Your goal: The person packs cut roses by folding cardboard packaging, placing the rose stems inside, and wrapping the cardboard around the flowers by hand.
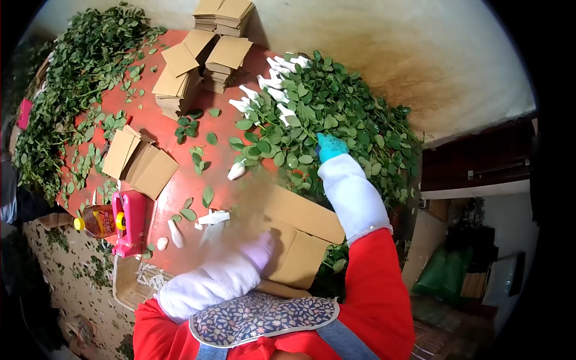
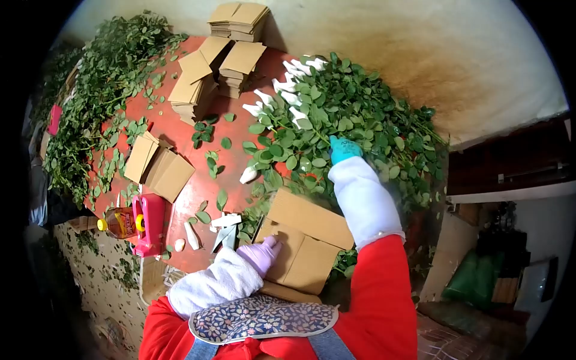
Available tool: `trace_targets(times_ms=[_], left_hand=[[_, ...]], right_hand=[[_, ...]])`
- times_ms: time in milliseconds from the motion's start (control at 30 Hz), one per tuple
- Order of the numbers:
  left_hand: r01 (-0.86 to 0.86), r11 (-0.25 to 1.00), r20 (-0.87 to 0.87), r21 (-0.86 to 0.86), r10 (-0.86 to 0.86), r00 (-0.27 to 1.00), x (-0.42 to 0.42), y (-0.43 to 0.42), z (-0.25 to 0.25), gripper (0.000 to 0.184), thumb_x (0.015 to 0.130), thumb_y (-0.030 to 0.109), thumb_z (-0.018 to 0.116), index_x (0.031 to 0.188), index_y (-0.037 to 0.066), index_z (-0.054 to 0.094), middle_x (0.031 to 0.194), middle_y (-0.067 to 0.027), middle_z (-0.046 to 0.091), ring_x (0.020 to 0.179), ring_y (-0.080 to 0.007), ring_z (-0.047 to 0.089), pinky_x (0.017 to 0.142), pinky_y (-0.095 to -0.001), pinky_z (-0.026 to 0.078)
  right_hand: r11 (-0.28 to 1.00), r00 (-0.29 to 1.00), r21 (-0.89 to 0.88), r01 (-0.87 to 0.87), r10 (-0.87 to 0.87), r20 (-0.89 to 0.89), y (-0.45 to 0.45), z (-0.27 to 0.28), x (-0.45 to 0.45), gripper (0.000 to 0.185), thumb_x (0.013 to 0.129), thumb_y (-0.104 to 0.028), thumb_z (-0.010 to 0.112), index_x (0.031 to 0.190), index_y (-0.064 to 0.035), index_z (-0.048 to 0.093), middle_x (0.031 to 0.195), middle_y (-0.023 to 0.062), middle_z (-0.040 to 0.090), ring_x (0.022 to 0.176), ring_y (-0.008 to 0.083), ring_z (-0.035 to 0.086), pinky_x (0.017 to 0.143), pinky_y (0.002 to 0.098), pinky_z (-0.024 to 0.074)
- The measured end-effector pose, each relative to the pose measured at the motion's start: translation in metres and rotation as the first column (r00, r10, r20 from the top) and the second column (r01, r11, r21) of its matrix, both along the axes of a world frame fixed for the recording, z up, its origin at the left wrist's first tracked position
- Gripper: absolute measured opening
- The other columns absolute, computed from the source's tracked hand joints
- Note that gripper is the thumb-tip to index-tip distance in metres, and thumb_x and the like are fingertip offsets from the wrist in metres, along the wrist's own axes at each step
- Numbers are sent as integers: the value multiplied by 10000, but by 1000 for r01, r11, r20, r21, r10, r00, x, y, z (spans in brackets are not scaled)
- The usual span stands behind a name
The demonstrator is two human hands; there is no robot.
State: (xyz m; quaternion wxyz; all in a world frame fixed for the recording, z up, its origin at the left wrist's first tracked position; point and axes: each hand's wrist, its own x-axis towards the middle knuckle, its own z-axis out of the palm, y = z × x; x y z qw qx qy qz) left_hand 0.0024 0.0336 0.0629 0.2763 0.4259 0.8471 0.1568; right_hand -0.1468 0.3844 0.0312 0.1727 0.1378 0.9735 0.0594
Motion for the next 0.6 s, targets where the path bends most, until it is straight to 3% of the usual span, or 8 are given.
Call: trace_targets(times_ms=[167, 233, 267, 333, 400, 433, 533, 600], left_hand=[[4, 998, 91, 65, -10, 996, -8, -7, 21, 416, 847, 104, 508, 1263, 119, 518, 1222, -99, 505, 792, -270, 649, 637, -386, 528], [52, 998, -14, 31, -51, 999, -12, -9, 26, 420, 845, 100, 512, 1263, 138, 509, 1254, -95, 493, 825, -274, 651, 654, -390, 531], [52, 997, 37, 60, -54, 998, -13, -11, 26, 417, 844, 101, 516, 1258, 146, 506, 1263, -95, 490, 841, -277, 651, 663, -392, 532], [61, 987, 129, 149, -80, 988, -19, -14, 35, 375, 843, 107, 523, 1215, 144, 516, 1247, -103, 494, 844, -289, 648, 671, -397, 530], [55, 991, 141, 122, -73, 987, -21, -15, 45, 313, 841, 124, 534, 1153, 136, 544, 1192, -111, 508, 825, -287, 646, 659, -398, 527], [62, 994, 170, 86, -76, 982, -23, -14, 48, 292, 841, 128, 537, 1132, 132, 554, 1173, -114, 512, 818, -286, 645, 657, -398, 526], [38, 977, 336, 208, -108, 936, -33, -16, 66, 449, 847, 365, 555, 1234, 140, 533, 1135, -150, 607, 991, -327, 614, 790, -397, 505], [-54, 924, 553, 378, -178, 814, -44, -19, 101, 602, 771, 594, 628, 1197, 168, 600, 1094, -150, 609, 1029, -337, 555, 884, -377, 453]], right_hand=[[984, 950, -143, -106, 57, -307, 6, 66, 30, 134, 818, -118, 571, 940, -96, 623, 897, 133, 643, 818, 332, 613, 728, 420, 484], [945, 754, 93, -313, 306, -581, 16, 102, 55, 360, 716, -78, 656, 1075, -74, 631, 923, 160, 637, 826, 367, 597, 718, 442, 480], [973, 814, -107, -203, 107, -570, 27, 112, 63, 402, 700, -75, 661, 1099, -62, 620, 929, 170, 636, 828, 386, 584, 710, 440, 484], [963, 599, -64, -261, 109, -793, 61, 108, 101, 283, 857, -118, 549, 1125, -59, 620, 959, 130, 644, 793, 271, 615, 690, 403, 502], [275, 571, -917, -289, -719, -395, -11, 191, 118, 387, 969, -232, 360, 1243, -46, 559, 1153, 134, 626, 898, 250, 648, 780, 376, 553], [100, 521, -924, -368, -801, -294, -51, 220, 128, 390, 968, -239, 395, 1281, -38, 511, 1167, 135, 614, 914, 244, 641, 793, 363, 544], [-7, 660, -889, -458, -673, -334, -179, 290, 153, 510, 968, -259, 497, 1395, -13, 366, 1211, 138, 581, 963, 226, 618, 834, 324, 519], [498, 962, -835, -234, -4, -272, -125, 276, 204, 623, 883, -300, 617, 1365, 21, 387, 1196, 180, 602, 1035, 271, 618, 873, 348, 514]])
